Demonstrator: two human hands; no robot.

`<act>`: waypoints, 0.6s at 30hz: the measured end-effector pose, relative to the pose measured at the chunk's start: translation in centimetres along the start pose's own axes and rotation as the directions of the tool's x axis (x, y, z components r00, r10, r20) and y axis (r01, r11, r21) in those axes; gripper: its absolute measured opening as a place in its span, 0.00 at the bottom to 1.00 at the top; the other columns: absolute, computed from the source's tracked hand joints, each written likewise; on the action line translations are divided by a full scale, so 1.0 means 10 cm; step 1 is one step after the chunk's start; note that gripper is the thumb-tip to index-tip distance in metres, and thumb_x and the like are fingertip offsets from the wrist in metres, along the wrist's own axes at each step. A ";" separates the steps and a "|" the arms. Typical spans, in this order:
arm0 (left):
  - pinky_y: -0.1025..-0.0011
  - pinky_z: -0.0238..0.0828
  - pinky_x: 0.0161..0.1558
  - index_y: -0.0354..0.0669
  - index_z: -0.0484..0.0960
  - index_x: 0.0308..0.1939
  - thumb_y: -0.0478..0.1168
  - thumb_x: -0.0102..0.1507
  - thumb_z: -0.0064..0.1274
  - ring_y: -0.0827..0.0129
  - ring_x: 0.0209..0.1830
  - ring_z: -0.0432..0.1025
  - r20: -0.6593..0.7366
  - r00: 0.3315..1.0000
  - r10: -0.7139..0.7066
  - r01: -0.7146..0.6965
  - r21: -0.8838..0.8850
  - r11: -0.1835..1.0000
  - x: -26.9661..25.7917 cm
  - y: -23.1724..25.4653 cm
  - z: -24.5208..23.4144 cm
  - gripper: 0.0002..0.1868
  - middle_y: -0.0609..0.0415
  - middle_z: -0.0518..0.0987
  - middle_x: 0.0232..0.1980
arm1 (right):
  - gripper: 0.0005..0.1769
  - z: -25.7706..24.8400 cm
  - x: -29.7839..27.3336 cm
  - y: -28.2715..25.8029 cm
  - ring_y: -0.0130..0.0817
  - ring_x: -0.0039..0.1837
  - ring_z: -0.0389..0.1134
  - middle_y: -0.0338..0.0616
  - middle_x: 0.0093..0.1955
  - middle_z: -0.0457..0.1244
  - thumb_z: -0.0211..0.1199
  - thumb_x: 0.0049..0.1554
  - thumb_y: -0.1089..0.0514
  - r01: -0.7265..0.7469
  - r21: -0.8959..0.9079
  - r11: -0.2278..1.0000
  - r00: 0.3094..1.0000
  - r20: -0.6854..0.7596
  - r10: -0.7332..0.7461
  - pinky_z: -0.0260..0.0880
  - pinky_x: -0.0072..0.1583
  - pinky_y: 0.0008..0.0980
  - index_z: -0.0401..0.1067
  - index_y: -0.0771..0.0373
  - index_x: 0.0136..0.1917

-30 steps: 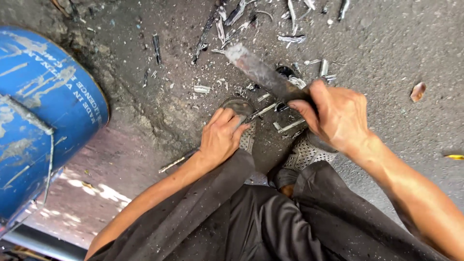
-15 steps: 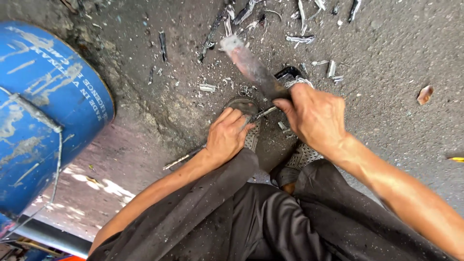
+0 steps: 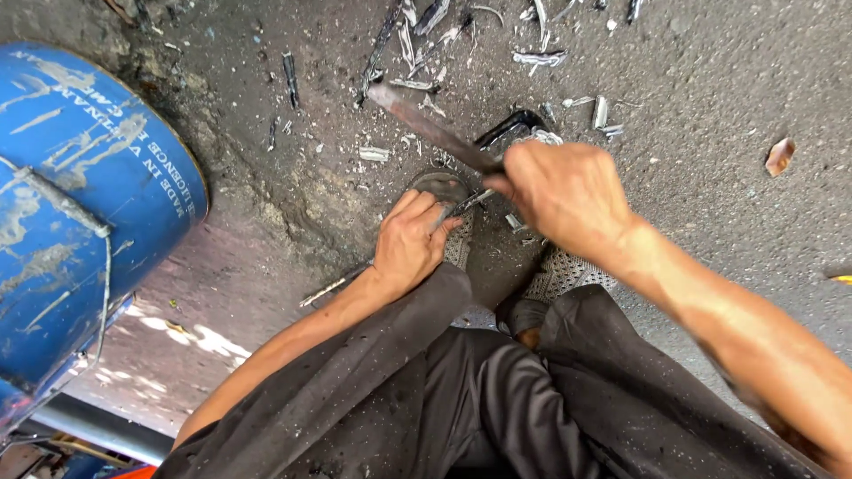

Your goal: The person sits on the ground and uses a large knife to cut a metal frame into smaller pieces. They hold the frame with one hand and strike it repeatedly with the knife, creating metal shavings that accumulate on the ground.

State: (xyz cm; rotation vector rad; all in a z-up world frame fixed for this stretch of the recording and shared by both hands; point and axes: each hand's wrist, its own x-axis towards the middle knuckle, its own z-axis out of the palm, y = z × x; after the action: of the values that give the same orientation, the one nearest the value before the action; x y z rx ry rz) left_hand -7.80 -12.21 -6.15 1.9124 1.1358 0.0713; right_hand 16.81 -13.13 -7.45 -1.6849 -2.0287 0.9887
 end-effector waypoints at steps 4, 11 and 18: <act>0.59 0.71 0.46 0.37 0.83 0.46 0.34 0.60 0.63 0.52 0.44 0.72 -0.007 1.000 -0.006 0.006 0.011 1.000 0.00 0.03 -0.01 0.11 0.50 0.78 0.43 | 0.22 -0.05 0.00 -0.15 0.37 0.25 0.59 0.43 0.29 0.58 0.63 0.67 0.47 -0.091 0.017 0.996 0.994 0.062 0.090 0.58 0.28 0.41 0.63 0.62 0.39; 0.64 0.75 0.50 0.39 0.81 0.52 0.38 0.59 0.64 0.58 0.49 0.77 -0.034 0.998 -0.052 0.047 -0.114 0.992 -0.04 -0.05 -0.01 0.18 0.49 0.80 0.50 | 0.08 -0.25 -0.11 -0.23 0.39 0.31 0.65 0.48 0.32 0.64 0.62 0.62 0.60 -0.090 0.153 0.984 0.985 -0.132 0.111 0.64 0.32 0.40 0.69 0.61 0.41; 0.71 0.77 0.40 0.43 0.81 0.60 0.46 0.68 0.57 0.69 0.37 0.77 0.117 0.949 -0.294 0.315 -0.292 0.903 0.37 0.12 -0.24 0.19 0.53 0.83 0.46 | 0.20 -0.60 -0.46 0.28 0.29 0.38 0.62 0.48 0.36 0.61 0.69 0.70 0.63 -0.365 0.238 0.900 0.864 -0.274 0.423 0.64 0.40 0.31 0.60 0.68 0.44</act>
State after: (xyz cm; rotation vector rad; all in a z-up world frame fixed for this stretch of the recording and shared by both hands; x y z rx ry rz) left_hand -5.91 -8.18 -5.13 1.4356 1.2825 0.0076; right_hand 23.77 -15.50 -4.30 -2.0524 -1.3743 0.9091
